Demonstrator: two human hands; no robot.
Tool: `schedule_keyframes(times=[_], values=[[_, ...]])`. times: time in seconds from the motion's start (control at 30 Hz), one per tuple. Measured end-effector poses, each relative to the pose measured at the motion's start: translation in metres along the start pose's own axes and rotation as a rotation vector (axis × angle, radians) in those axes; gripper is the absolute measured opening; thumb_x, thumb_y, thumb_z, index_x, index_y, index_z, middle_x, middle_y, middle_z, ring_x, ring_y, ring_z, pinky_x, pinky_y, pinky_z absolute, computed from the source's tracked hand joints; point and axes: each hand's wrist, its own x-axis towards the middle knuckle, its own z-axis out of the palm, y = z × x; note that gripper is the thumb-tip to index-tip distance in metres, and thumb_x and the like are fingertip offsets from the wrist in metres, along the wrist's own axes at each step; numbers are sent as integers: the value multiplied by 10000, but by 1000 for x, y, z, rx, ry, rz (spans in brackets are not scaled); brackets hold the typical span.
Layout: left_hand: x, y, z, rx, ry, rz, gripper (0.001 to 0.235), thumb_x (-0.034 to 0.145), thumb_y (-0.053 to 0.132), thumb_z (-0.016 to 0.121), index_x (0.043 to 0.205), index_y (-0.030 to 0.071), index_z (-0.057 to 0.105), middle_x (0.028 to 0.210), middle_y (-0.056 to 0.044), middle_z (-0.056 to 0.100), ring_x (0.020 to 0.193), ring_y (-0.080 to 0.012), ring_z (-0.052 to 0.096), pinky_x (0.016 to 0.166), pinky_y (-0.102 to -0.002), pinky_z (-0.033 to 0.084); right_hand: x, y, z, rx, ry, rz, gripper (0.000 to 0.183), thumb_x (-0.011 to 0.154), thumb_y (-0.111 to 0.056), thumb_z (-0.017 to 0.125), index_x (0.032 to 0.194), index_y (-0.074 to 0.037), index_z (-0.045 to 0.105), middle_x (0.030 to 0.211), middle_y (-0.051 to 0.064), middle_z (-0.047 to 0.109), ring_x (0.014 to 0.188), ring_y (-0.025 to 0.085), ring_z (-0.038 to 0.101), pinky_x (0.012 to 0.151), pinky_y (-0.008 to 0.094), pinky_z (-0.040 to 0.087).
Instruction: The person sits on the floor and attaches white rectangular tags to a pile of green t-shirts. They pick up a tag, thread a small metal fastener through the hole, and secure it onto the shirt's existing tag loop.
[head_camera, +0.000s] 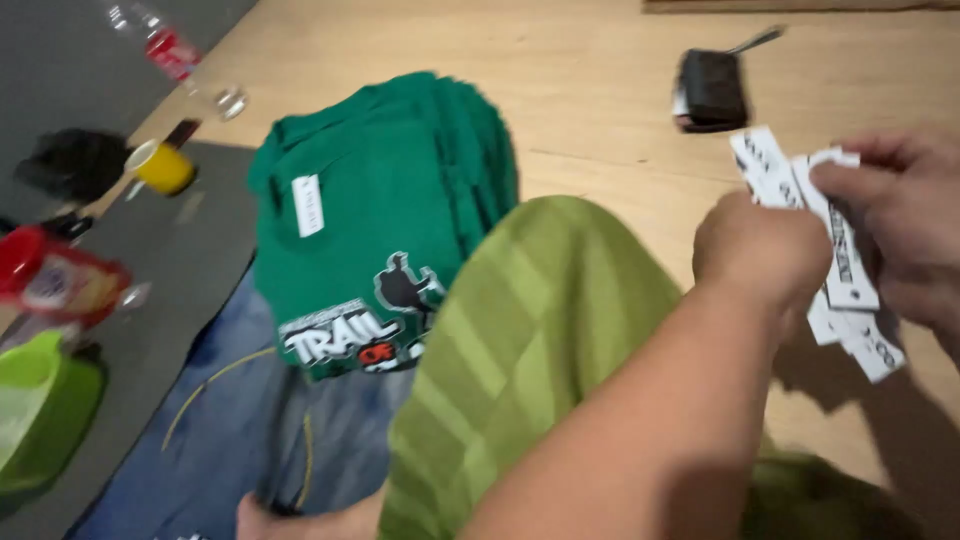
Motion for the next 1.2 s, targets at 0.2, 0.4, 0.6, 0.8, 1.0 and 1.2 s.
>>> schedule_keyframes(times=[0.2, 0.4, 0.6, 0.8, 1.0, 1.2], values=[[-21, 46, -94, -335, 260, 97, 351, 908, 134, 486, 1113, -113, 626, 994, -278, 666, 788, -337, 632, 611, -444, 523, 23, -75, 129, -40, -420, -229, 259, 1121, -23, 505, 1373, 24, 464, 1180, 156, 579, 958, 211, 627, 807, 320, 555], [-24, -3, -215, -418, 573, 117, 327, 931, 197, 536, 1123, -13, 698, 1016, -170, 710, 833, -224, 643, 667, -355, 513, -48, -130, 277, -22, -698, 90, 184, 1046, -79, 581, 1229, -71, 595, 951, 152, 634, 704, 231, 566, 562, 366, 466], [-75, -95, -299, -621, 870, -16, 398, 794, 55, 561, 1154, -59, 686, 1035, -190, 730, 855, -252, 680, 713, -318, 542, -139, -101, 375, -126, -999, 320, 261, 943, -33, 608, 1200, -47, 650, 945, 213, 684, 759, 285, 602, 624, 419, 487], [-110, -144, -325, -882, 929, -253, 430, 893, 145, 550, 1297, 12, 615, 1107, -84, 715, 926, -238, 720, 811, -492, 571, -188, -40, 415, -336, -1177, 471, 447, 924, -92, 690, 1365, -104, 616, 911, 199, 731, 739, 327, 734, 610, 474, 618], [-91, -221, -360, -683, 986, -186, 369, 904, 93, 561, 1239, 3, 688, 1090, -208, 726, 940, -314, 735, 756, -489, 629, -196, -10, 434, -345, -1146, 392, 550, 896, -84, 678, 1431, -106, 549, 1032, 165, 709, 906, 302, 728, 724, 486, 632], [-119, -182, -358, -724, 1026, -124, 412, 942, 91, 579, 1338, 1, 644, 1181, -212, 706, 1069, -310, 711, 832, -444, 606, -213, -25, 443, -340, -1112, 325, 620, 895, -106, 722, 1471, -98, 493, 1084, 132, 678, 975, 250, 716, 789, 490, 627]])
